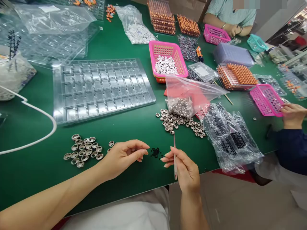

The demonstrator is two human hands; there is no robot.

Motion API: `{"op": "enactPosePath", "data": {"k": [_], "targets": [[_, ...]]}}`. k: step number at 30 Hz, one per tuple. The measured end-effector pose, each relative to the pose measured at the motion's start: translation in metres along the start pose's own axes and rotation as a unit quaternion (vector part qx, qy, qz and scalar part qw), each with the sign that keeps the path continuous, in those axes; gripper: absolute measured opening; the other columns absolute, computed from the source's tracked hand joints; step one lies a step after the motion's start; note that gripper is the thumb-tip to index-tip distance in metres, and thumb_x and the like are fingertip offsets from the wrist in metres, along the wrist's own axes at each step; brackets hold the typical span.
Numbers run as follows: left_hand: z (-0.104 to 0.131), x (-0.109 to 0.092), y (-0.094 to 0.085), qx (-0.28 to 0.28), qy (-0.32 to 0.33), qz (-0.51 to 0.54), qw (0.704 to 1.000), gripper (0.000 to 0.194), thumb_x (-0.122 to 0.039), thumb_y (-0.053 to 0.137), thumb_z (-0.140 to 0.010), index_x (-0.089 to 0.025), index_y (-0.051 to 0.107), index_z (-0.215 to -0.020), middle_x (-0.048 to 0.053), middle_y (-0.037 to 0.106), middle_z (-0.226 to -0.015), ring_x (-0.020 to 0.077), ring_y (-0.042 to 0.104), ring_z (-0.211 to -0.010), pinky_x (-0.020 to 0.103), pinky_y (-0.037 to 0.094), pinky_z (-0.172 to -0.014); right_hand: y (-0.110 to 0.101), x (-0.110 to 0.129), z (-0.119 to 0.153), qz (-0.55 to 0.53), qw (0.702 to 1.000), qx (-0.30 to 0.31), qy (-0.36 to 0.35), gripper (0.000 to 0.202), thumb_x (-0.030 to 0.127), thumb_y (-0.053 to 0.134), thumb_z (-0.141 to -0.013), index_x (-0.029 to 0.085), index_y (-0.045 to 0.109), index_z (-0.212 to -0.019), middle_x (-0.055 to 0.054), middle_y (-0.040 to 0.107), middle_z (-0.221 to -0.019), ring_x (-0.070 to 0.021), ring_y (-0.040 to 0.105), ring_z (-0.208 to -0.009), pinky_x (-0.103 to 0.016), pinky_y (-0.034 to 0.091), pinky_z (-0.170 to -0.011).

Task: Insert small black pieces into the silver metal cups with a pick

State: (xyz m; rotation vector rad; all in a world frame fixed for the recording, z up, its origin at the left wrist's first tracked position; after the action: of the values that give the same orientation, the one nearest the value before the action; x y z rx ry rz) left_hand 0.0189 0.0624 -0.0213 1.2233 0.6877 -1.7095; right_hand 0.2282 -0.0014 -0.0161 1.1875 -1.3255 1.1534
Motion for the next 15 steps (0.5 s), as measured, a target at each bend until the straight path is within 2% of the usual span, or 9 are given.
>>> {"op": "enactPosePath", "data": {"k": [3, 5, 7, 11, 13, 15], "targets": [[-0.0006, 0.0041, -0.0002, -0.001, -0.004, 0.002, 1.000, 0.027, -0.037, 0.066, -0.087, -0.015, 0.075, -0.100, 0.005, 0.075, -0.085, 0.0161, 0.068, -0.070, 0.029, 0.060, -0.070, 0.0060, 0.0054, -0.0053, -0.060, 0.998, 0.028, -0.021, 0.038, 0.031, 0.045, -0.103, 0.029, 0.063, -0.136, -0.012, 0.076, -0.111, -0.0285, 0.077, -0.095, -0.039, 0.065, -0.063], [-0.0012, 0.0072, 0.0003, 0.004, -0.006, 0.013, 1.000, 0.031, -0.037, 0.067, -0.086, -0.015, 0.074, -0.106, 0.006, 0.076, -0.089, 0.0175, 0.070, -0.076, 0.030, 0.061, -0.074, 0.0062, 0.0070, -0.0072, -0.055, 0.998, 0.024, -0.037, 0.039, 0.035, 0.049, -0.102, 0.031, 0.060, -0.139, -0.013, 0.075, -0.115, -0.0308, 0.076, -0.101, -0.038, 0.064, -0.060], [-0.0017, 0.0088, 0.0008, 0.010, -0.006, 0.020, 1.000, 0.033, -0.036, 0.067, -0.086, -0.015, 0.074, -0.110, 0.006, 0.076, -0.092, 0.0184, 0.071, -0.080, 0.031, 0.061, -0.078, 0.0036, 0.0080, -0.0081, -0.034, 0.998, -0.005, -0.056, 0.037, 0.035, 0.054, -0.100, 0.034, 0.060, -0.136, -0.011, 0.076, -0.107, -0.0291, 0.077, -0.097, -0.035, 0.062, -0.057], [-0.0015, 0.0096, 0.0002, 0.013, -0.011, 0.001, 1.000, 0.031, -0.033, 0.066, -0.086, -0.017, 0.074, -0.111, 0.005, 0.076, -0.091, 0.0180, 0.072, -0.079, 0.031, 0.061, -0.079, -0.0008, 0.0098, -0.0088, -0.011, 0.995, -0.053, -0.080, 0.022, 0.036, 0.056, -0.100, 0.032, 0.069, -0.118, -0.003, 0.067, -0.077, -0.0196, 0.072, -0.067, -0.029, 0.056, -0.049], [-0.0009, 0.0096, -0.0002, 0.012, -0.016, -0.007, 1.000, 0.029, -0.033, 0.066, -0.086, -0.018, 0.074, -0.109, 0.004, 0.075, -0.089, 0.0178, 0.072, -0.078, 0.031, 0.061, -0.078, -0.0010, 0.0103, -0.0083, -0.015, 0.995, -0.053, -0.084, 0.018, 0.038, 0.058, -0.099, 0.031, 0.072, -0.108, -0.002, 0.062, -0.077, -0.0169, 0.067, -0.064, -0.028, 0.054, -0.047], [-0.0003, 0.0089, -0.0008, 0.008, -0.018, -0.013, 1.000, 0.027, -0.033, 0.067, -0.085, -0.018, 0.075, -0.106, 0.003, 0.074, -0.085, 0.0179, 0.072, -0.077, 0.030, 0.060, -0.077, -0.0008, 0.0104, -0.0060, -0.006, 0.995, -0.048, -0.085, 0.016, 0.038, 0.061, -0.098, 0.031, 0.074, -0.103, -0.004, 0.061, -0.088, -0.0170, 0.066, -0.072, -0.030, 0.056, -0.050]]}}
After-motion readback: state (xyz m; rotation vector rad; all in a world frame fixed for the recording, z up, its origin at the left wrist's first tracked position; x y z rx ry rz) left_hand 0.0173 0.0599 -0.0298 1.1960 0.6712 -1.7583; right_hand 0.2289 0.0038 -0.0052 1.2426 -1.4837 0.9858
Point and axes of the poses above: each hand's wrist, its own z-axis away from the middle knuckle, its own y-axis out of the palm, x = y × z, the point moved 7 cm from there along -z, towards the middle knuckle
